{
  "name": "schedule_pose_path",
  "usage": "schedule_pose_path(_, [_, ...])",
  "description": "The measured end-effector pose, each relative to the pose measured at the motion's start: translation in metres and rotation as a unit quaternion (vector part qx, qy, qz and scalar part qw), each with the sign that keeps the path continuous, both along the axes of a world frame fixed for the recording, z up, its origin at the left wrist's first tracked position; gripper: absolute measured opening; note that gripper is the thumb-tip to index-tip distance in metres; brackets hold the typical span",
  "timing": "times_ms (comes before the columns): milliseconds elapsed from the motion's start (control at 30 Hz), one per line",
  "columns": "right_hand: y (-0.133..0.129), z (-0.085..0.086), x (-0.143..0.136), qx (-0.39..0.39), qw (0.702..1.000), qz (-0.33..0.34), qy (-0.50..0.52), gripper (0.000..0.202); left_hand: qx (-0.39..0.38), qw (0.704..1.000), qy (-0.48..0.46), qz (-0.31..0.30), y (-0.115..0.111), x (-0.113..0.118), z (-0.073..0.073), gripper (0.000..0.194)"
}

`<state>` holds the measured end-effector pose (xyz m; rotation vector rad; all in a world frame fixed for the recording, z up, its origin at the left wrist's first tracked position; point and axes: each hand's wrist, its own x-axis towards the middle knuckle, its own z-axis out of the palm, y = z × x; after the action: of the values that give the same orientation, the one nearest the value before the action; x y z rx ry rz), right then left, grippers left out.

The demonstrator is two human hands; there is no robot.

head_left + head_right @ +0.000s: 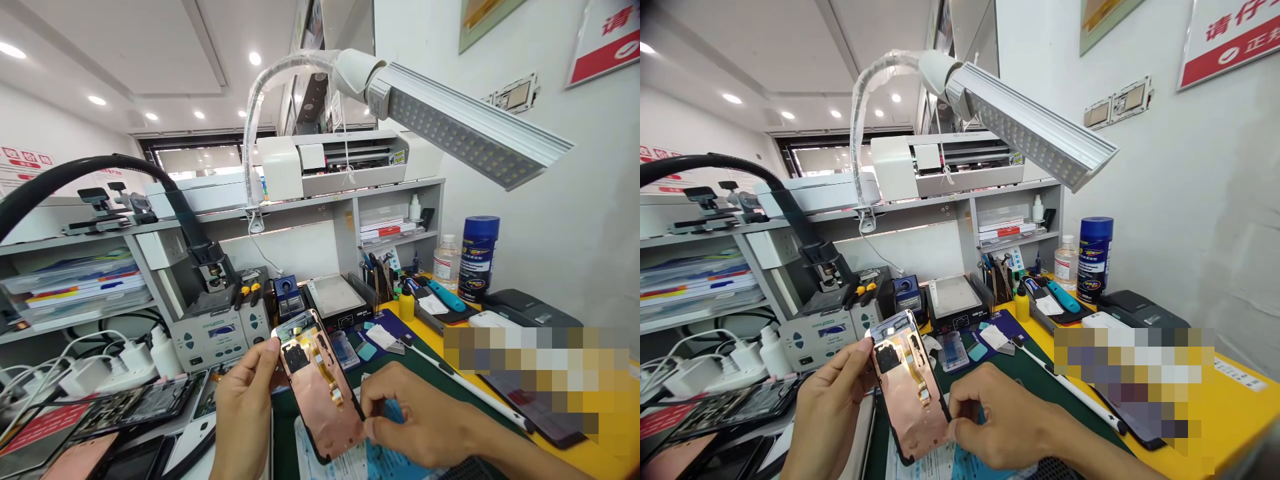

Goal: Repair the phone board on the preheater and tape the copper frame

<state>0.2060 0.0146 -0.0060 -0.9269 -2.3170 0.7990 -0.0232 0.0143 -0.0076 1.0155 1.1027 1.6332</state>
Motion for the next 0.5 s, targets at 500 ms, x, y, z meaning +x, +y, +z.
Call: schedule_pose_path(500, [0.002, -0.004, -0.001, -0.013, 1.000, 0.004, 0.010, 0.008, -0.049, 0.986, -0.136, -0.077, -0.008, 0.021, 0.013, 0.036])
